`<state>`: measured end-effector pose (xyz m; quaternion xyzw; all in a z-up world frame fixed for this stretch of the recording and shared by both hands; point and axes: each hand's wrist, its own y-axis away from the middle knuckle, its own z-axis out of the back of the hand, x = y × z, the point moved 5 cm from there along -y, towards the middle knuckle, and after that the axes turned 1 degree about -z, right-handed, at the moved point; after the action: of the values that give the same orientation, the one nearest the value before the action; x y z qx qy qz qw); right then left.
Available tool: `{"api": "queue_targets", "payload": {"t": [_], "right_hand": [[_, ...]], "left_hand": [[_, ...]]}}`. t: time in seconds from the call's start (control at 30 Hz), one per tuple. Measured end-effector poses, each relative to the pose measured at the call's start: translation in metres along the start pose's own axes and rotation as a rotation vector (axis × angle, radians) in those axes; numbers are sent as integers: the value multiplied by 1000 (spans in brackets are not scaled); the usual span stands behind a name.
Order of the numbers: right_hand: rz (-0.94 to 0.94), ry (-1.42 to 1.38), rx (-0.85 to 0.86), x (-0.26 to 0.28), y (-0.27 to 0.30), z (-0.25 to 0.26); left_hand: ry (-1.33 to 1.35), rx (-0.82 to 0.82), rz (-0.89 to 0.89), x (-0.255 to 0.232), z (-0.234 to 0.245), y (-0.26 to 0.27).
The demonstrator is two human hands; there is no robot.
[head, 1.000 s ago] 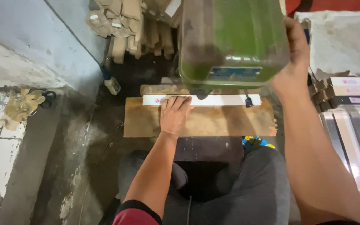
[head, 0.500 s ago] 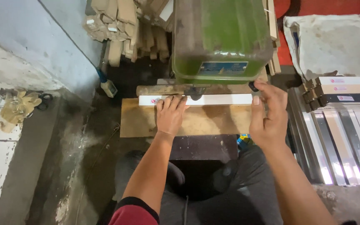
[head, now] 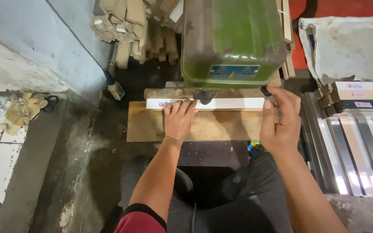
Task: Operating a punch machine to process long rectangular strips and stacking the finished components.
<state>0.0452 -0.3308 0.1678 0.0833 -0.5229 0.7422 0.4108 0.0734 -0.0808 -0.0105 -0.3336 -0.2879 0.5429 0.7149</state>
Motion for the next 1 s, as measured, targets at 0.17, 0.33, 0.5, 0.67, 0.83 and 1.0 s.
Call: {"api": "queue_targets", "payload": {"t": [0.17,0.33,0.5,0.67,0.83,1.0], "right_hand": [[-2,14,-16,-1,-4,2],[83,101,-39,-11,-18,7],[128,200,-15,-9,-37,13],[-130,-120,25,-28,-62,15],[96,-37,-28,-25,-96,10],[194,1,-99,-56,-117,-14]], "left_hand": [[37,12,8,1,-4,1],[69,33,-8,2,-11,6],[-61,135,-72,0,5,-8],[-81,180,-91,0,2,-8],[-64,194,-85,0,1,-6],[-67,204,-78,-1,-2,-4]]}}
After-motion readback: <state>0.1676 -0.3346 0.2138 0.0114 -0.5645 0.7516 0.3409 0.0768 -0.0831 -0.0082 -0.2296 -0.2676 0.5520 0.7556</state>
